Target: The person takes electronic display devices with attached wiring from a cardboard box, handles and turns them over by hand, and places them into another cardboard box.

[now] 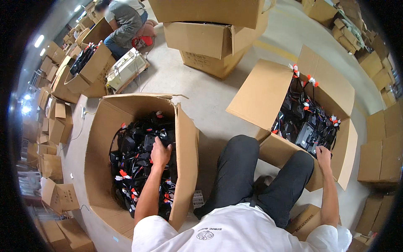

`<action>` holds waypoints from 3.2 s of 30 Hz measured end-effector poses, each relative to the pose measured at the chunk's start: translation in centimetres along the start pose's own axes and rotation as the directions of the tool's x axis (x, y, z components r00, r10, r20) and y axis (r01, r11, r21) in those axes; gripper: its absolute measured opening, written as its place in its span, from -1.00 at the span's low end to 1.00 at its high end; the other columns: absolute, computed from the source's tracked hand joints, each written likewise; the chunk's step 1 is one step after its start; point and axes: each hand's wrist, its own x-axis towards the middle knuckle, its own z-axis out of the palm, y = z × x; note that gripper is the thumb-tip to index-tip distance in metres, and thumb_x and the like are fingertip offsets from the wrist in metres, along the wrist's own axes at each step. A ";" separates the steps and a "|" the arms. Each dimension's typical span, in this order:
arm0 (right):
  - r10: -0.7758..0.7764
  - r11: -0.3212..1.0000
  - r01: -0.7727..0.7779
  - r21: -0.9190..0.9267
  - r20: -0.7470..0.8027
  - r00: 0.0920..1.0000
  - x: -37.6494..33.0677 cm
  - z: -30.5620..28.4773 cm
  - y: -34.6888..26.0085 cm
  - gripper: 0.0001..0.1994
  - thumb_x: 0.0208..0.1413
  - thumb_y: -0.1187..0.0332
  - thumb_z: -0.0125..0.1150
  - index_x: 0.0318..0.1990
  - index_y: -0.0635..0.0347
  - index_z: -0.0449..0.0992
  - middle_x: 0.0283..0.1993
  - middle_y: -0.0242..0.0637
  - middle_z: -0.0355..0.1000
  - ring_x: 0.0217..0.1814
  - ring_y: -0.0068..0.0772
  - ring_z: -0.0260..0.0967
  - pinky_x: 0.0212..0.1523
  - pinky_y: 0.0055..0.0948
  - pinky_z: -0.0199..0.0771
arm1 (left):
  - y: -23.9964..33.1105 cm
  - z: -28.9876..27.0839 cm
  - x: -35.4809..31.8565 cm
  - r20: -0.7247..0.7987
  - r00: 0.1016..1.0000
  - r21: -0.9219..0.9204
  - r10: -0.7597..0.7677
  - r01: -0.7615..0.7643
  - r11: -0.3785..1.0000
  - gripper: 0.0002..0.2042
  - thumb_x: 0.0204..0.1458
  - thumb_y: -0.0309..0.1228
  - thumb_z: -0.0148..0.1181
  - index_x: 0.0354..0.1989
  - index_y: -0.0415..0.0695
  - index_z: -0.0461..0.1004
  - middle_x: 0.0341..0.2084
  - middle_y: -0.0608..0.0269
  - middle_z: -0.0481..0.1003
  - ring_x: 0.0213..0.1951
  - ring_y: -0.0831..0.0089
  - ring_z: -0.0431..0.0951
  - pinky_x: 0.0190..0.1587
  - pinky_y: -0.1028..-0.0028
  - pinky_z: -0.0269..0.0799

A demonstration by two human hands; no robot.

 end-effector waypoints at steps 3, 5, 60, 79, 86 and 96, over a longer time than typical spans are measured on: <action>-0.019 0.999 0.019 -0.030 -0.023 1.000 -0.4 0.0 0.7 -0.72 0.22 0.25 0.13 -0.30 0.36 0.57 -0.41 0.05 0.50 -0.36 -0.02 0.49 -0.29 -0.21 0.42 | 0.6 -0.1 0.4 -0.092 0.994 0.114 0.059 -0.049 0.992 -0.42 -0.04 -0.36 0.30 0.12 -0.32 0.21 -0.21 -0.26 0.51 -0.16 -0.12 0.58 -0.15 0.06 0.52; 0.019 1.000 -0.019 0.000 -0.007 1.000 -0.4 0.1 0.3 -0.70 0.21 0.24 0.13 -0.31 0.37 0.56 -0.42 0.06 0.49 -0.36 0.00 0.50 -0.30 -0.20 0.41 | 0.2 -0.1 0.8 -0.211 0.965 0.221 0.155 -0.108 0.969 -0.51 -0.04 -0.41 0.25 0.06 -0.29 0.26 -0.26 -0.24 0.54 -0.20 -0.12 0.59 -0.18 0.04 0.52; 0.055 0.026 -0.532 0.847 0.530 0.846 2.2 -4.9 -26.4 -0.68 0.33 0.15 0.03 -0.34 0.24 0.38 -0.60 -0.40 0.26 -0.47 -0.33 0.37 -0.29 -0.22 0.54 | 29.1 -0.5 -15.7 0.160 0.622 -0.984 0.767 0.036 0.176 -0.23 -0.19 -0.41 0.53 0.23 -0.31 0.27 -0.05 0.17 0.48 -0.06 0.42 0.52 0.06 0.43 0.42; -0.299 0.328 -0.249 0.911 0.350 0.888 -1.9 -5.8 -24.4 -0.52 0.37 -0.05 -0.06 0.04 0.24 0.48 -0.07 -0.35 0.47 -0.03 -0.60 0.40 0.04 -0.52 0.44 | 27.3 2.4 -14.9 0.328 0.786 -0.834 0.525 0.502 -0.230 -0.48 0.05 -0.31 0.38 0.11 -0.29 0.33 -0.04 0.14 0.50 -0.05 0.32 0.56 0.07 0.28 0.52; -0.224 0.350 -0.290 0.891 0.380 0.897 -2.3 -6.0 -25.5 -0.57 0.35 -0.03 0.00 0.00 0.18 0.50 -0.11 -0.41 0.45 -0.06 -0.62 0.39 -0.01 -0.54 0.42 | 27.0 2.5 -14.8 0.322 0.786 -0.840 0.527 0.494 -0.224 -0.45 0.06 -0.26 0.37 0.14 -0.27 0.32 -0.02 0.15 0.49 -0.02 0.35 0.54 0.09 0.31 0.50; -0.169 0.369 -0.303 0.879 0.384 0.908 -2.1 -5.8 -25.6 -0.57 0.35 -0.04 -0.01 -0.01 0.17 0.50 -0.15 -0.43 0.43 -0.08 -0.63 0.37 -0.04 -0.55 0.41 | 27.4 2.5 -14.7 0.324 0.773 -0.828 0.545 0.511 -0.232 -0.46 0.07 -0.23 0.35 0.14 -0.26 0.33 -0.01 0.17 0.49 0.00 0.35 0.53 0.11 0.32 0.47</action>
